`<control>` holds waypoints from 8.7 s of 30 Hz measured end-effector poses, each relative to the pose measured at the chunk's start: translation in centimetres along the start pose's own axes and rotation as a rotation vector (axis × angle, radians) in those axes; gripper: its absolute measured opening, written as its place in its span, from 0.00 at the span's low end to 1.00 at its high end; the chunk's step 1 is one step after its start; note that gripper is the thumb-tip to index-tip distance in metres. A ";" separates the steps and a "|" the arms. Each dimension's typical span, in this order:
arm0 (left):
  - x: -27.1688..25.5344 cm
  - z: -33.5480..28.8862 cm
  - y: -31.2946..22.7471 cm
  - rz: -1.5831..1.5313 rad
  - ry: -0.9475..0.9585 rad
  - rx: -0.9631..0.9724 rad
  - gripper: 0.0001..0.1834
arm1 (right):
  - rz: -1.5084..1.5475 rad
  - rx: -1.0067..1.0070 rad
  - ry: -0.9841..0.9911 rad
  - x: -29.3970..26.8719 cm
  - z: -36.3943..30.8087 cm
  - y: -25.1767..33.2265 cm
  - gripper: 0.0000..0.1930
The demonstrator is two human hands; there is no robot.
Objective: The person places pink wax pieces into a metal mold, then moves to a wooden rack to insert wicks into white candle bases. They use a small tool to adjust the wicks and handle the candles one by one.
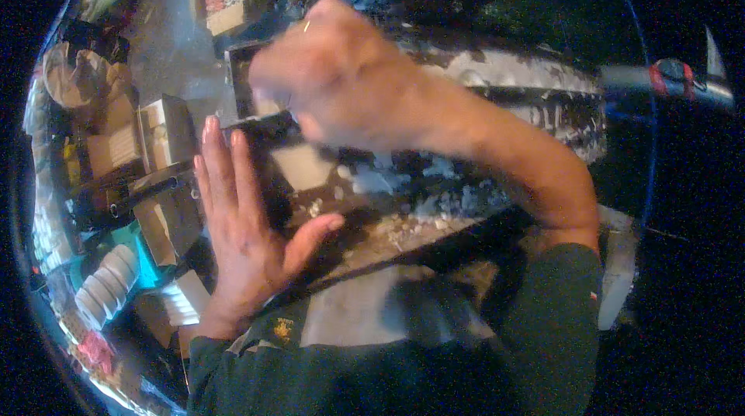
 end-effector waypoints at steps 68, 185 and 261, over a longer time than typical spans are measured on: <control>-4.1 -2.0 -3.3 0.009 -0.300 0.182 0.10 | 0.259 0.612 0.128 2.3 -18.6 -4.2 0.15; 2.7 -6.3 -8.9 0.025 -0.335 0.336 0.20 | -0.105 0.526 -0.182 2.8 -22.1 6.0 0.08; 2.4 -6.8 -4.4 -0.765 -0.307 0.033 0.08 | 0.492 0.399 -0.433 4.3 -20.5 7.2 0.09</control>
Point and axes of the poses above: each hand's wrist, its own z-axis towards the middle knuckle, its own x-axis out of the palm, y = z × x, the point moved 9 cm from there along z, towards the middle knuckle, and after that the axes turned 14 degrees about y, right-handed, at the moved point
